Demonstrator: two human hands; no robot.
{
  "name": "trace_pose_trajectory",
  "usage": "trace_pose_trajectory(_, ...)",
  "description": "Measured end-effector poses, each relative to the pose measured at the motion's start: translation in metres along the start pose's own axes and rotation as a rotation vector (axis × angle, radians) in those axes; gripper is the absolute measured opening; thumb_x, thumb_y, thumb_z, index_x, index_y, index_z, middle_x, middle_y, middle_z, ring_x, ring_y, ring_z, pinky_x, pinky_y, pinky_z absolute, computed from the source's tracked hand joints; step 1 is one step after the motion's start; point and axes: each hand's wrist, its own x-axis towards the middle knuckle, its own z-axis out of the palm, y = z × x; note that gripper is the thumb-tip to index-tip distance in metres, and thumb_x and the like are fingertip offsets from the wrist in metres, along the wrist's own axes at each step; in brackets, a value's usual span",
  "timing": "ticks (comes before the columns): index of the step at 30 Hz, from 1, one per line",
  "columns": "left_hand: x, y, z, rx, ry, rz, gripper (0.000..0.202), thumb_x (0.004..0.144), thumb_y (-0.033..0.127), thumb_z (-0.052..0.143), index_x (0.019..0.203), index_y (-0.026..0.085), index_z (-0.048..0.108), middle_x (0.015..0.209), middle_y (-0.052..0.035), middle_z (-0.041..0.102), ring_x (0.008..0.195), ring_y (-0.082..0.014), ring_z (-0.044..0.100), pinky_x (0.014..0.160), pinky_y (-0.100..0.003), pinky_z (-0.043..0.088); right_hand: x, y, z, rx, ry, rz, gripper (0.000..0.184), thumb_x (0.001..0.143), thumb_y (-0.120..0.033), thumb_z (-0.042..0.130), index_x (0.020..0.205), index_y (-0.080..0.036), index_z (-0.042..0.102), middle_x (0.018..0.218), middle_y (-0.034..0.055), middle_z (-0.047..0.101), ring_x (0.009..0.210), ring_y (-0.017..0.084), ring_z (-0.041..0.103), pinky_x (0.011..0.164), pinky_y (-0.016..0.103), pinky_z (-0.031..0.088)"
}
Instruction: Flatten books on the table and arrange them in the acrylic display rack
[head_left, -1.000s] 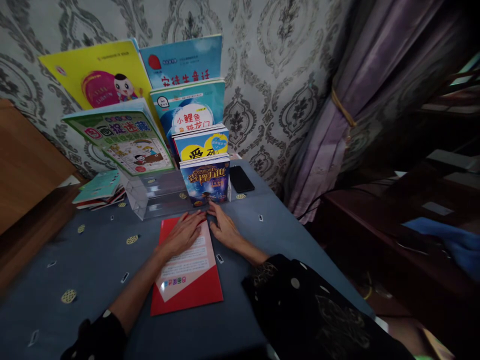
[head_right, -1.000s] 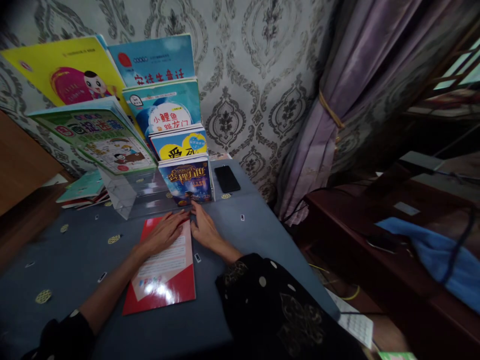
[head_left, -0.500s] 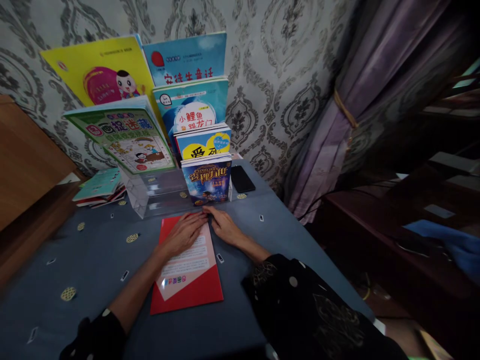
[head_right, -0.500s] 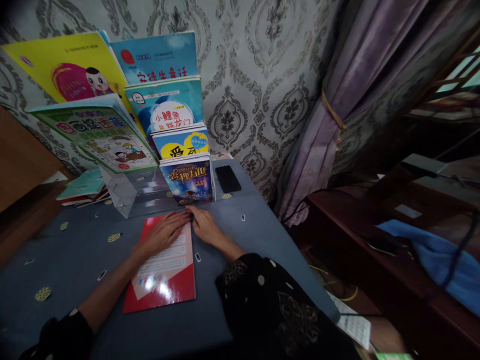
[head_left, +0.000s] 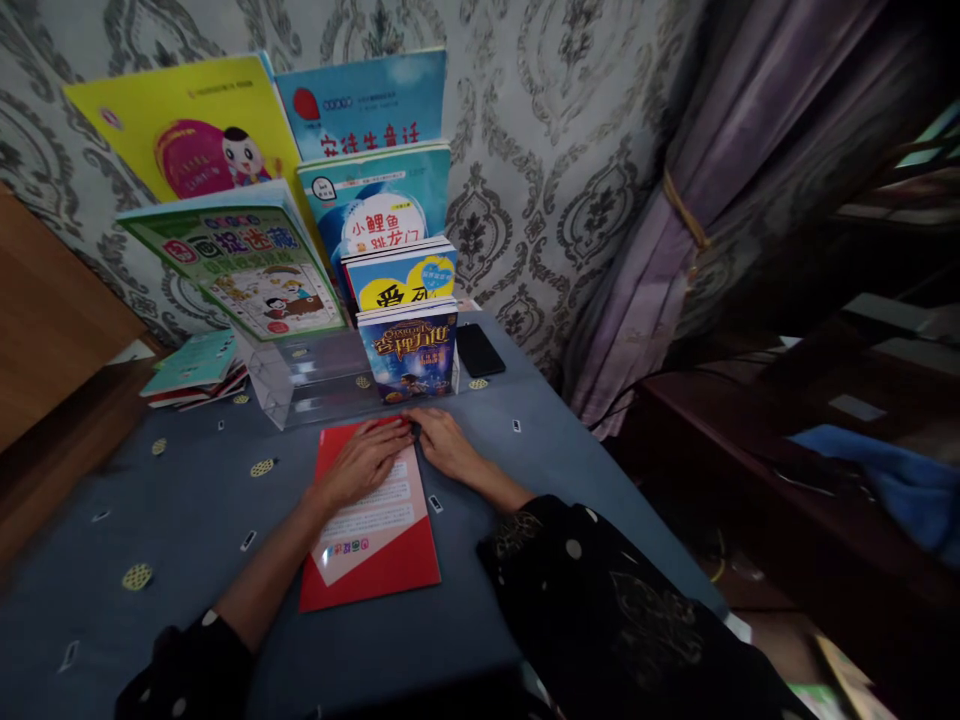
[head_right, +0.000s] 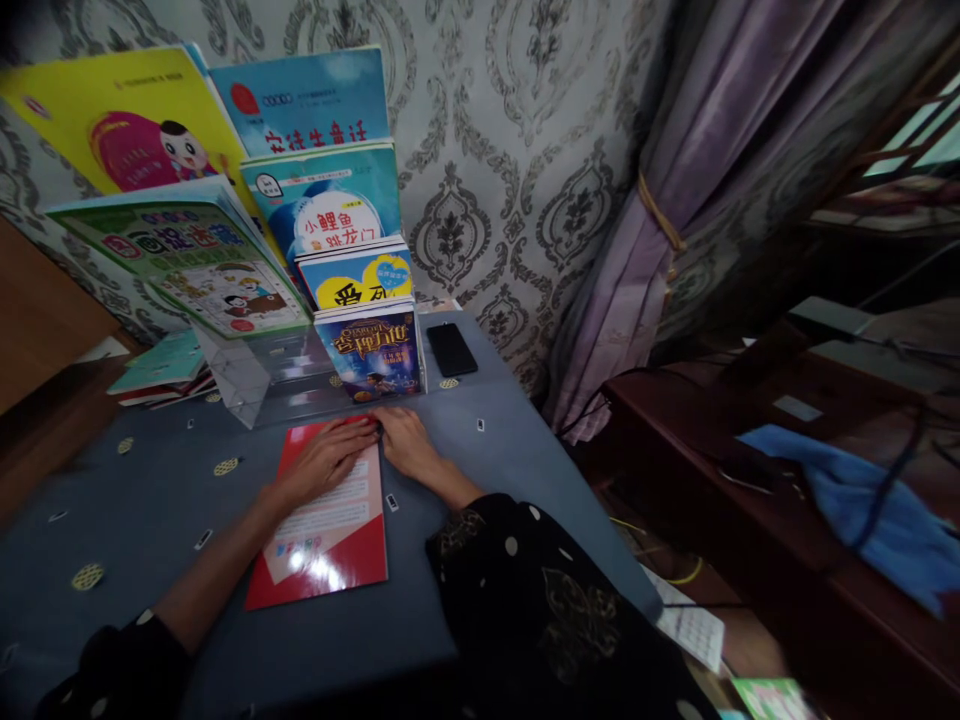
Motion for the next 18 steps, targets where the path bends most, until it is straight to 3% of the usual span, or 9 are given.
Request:
trace_pose_trajectory(6, -0.009, 0.005, 0.003, -0.019, -0.012, 0.036, 0.051, 0.092, 0.014, 0.041, 0.138, 0.030, 0.056, 0.144, -0.0043, 0.056, 0.138, -0.0221, 0.047, 0.117, -0.052, 0.032, -0.001, 0.001, 0.001, -0.001, 0.005, 0.003, 0.056, 0.078, 0.004, 0.042, 0.127, -0.018, 0.058, 0.124, 0.0098, 0.068, 0.118, 0.022, 0.060, 0.104, 0.041, 0.044)
trace_pose_trajectory(18, -0.025, 0.033, -0.005, -0.037, -0.065, 0.046, 0.046, 0.096, 0.017, 0.040, 0.138, 0.028, 0.056, 0.145, -0.0056, 0.055, 0.139, -0.0209, 0.046, 0.117, -0.052, 0.032, -0.001, 0.001, 0.002, 0.007, 0.016, 0.005, 0.056, 0.079, 0.003, 0.043, 0.127, -0.019, 0.060, 0.125, 0.0090, 0.068, 0.119, 0.022, 0.060, 0.104, 0.042, 0.043)
